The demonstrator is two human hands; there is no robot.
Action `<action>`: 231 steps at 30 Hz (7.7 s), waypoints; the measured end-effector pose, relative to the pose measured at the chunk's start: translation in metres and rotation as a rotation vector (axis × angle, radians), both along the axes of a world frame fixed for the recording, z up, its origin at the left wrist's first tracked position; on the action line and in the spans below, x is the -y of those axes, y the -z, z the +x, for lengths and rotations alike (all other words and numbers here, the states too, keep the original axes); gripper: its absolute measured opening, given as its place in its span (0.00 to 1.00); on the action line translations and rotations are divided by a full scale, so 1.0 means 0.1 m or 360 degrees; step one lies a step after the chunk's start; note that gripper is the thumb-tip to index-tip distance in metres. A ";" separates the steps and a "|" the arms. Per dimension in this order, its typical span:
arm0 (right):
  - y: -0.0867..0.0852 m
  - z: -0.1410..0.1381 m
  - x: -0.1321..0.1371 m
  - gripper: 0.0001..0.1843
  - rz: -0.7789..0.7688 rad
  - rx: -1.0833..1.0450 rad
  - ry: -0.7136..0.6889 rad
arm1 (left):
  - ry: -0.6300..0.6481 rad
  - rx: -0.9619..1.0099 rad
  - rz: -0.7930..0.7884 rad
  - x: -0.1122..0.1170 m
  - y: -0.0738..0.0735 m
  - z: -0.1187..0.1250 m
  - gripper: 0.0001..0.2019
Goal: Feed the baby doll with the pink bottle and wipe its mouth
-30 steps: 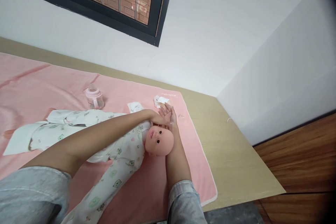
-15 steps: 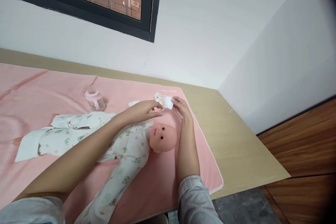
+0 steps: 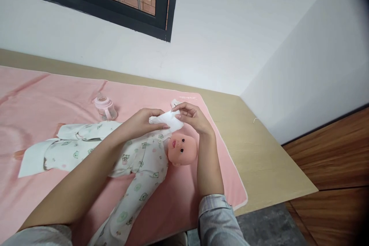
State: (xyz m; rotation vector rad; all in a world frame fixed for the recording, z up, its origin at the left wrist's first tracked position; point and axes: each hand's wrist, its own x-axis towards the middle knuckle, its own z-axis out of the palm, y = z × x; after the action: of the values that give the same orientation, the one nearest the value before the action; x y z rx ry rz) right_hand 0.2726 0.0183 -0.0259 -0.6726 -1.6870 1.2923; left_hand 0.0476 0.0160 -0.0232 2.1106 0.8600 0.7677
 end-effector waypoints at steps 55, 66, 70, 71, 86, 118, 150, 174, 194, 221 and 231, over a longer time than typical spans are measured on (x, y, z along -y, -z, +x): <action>1.50 0.76 -0.75 0.11 -0.0861 -0.0509 0.0726 | -0.0054 -0.0867 0.0138 0.21 0.19 0.27 0.15; 1.52 0.77 -0.77 0.08 -0.0881 -0.0538 0.0759 | -0.0068 -0.0806 0.0119 0.21 0.16 0.27 0.12; 1.52 0.77 -0.77 0.08 -0.0887 -0.0543 0.0775 | -0.0029 -0.0809 0.0111 0.21 0.17 0.27 0.09; 1.52 0.77 -0.78 0.08 -0.0888 -0.0547 0.0778 | -0.0025 -0.0811 0.0115 0.20 0.17 0.27 0.09; 1.54 0.78 -0.79 0.07 -0.0884 -0.0587 0.0786 | -0.0098 -0.0750 0.0201 0.17 0.21 0.28 0.05; 1.52 0.76 -0.77 0.07 -0.0885 -0.0595 0.0815 | -0.0036 -0.0538 0.0110 0.31 0.23 0.37 0.07; 1.54 0.77 -0.78 0.08 -0.0889 -0.0573 0.0832 | -0.0012 -0.0497 -0.0028 0.21 0.18 0.17 0.28; 1.53 0.76 -0.78 0.08 -0.0889 -0.0585 0.0834 | 0.0149 -0.0629 -0.0146 0.22 0.13 0.25 0.04; 1.56 0.78 -0.80 0.08 -0.0870 -0.0561 0.0810 | -0.0036 -0.0660 0.0073 0.21 0.26 0.27 0.08; 1.55 0.76 -0.79 0.08 -0.0878 -0.0559 0.0826 | -0.0065 -0.0296 0.0207 0.15 0.40 0.35 0.08; 1.54 0.76 -0.79 0.08 -0.0878 -0.0544 0.0838 | -0.0081 -0.0265 0.0166 0.19 0.32 0.34 0.07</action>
State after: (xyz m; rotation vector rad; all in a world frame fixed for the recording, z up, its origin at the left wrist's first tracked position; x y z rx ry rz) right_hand 0.3484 0.0968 -0.1794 -1.0603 -0.7940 1.3816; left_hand 0.0815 -0.0034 -0.0556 2.2773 0.9843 0.6833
